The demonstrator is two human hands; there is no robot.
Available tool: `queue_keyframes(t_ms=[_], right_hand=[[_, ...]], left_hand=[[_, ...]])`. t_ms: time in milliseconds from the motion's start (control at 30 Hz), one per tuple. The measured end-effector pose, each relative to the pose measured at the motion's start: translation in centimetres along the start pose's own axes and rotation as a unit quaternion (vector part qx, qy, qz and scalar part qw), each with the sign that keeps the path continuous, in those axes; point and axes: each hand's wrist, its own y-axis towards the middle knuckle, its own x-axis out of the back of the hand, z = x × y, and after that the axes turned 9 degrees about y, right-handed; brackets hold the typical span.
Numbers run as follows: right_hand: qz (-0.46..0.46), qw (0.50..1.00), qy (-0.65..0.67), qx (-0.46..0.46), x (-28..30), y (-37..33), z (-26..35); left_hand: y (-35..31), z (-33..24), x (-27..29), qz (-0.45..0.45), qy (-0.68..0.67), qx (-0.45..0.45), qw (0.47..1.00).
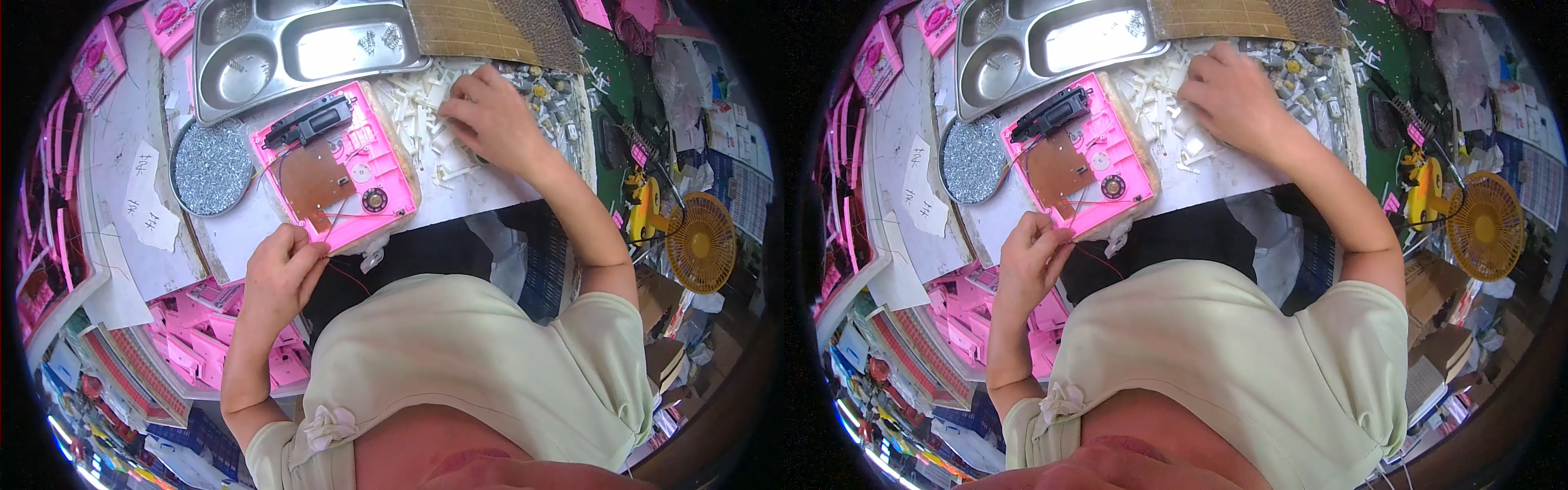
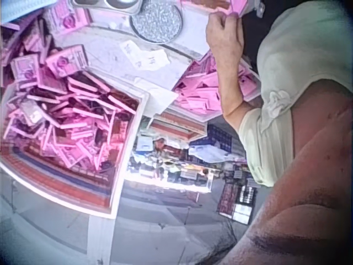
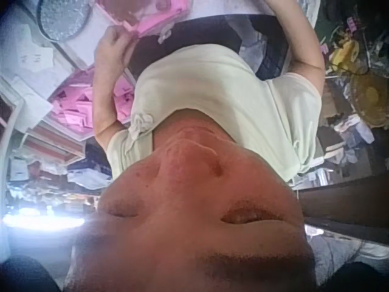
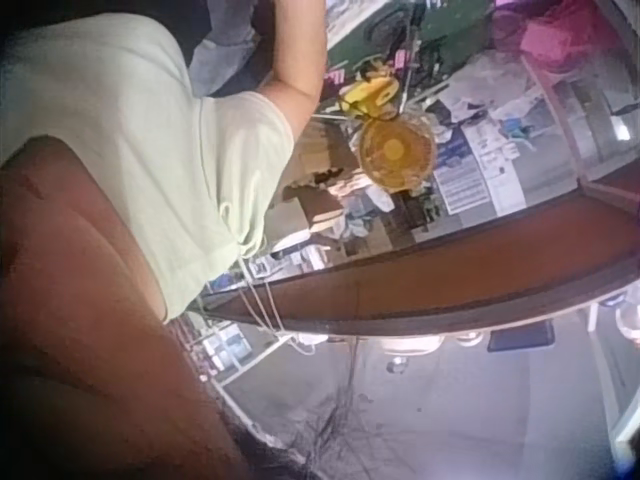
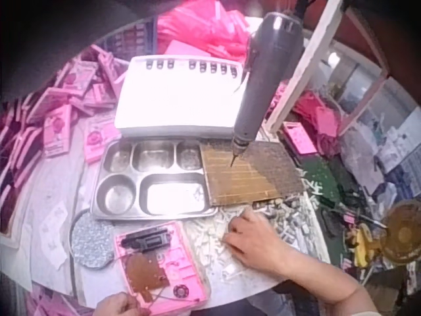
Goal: Assembling a pink plastic toy by soldering internal components and securing the casing with screws.
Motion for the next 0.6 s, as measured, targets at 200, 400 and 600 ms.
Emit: queue_keyframes(t_ms=[200,400,600], right_hand=[[-0.014,0.999,0.041,0.000,1.8,0.1,-0.5],[-0.137,0.913,0.349,-0.162,2.4,-1.0,-0.3],[-0.130,0.860,0.442,-0.220,3.4,-3.6,0.5]], left_hand=[[4.3,-0.3,5.6,0.057,-0.108,0.007,0.993],[17.5,4.2,5.3,-0.053,0.136,-0.076,0.986],[26.9,7.2,0.5,0.042,0.211,-0.189,0.958]])
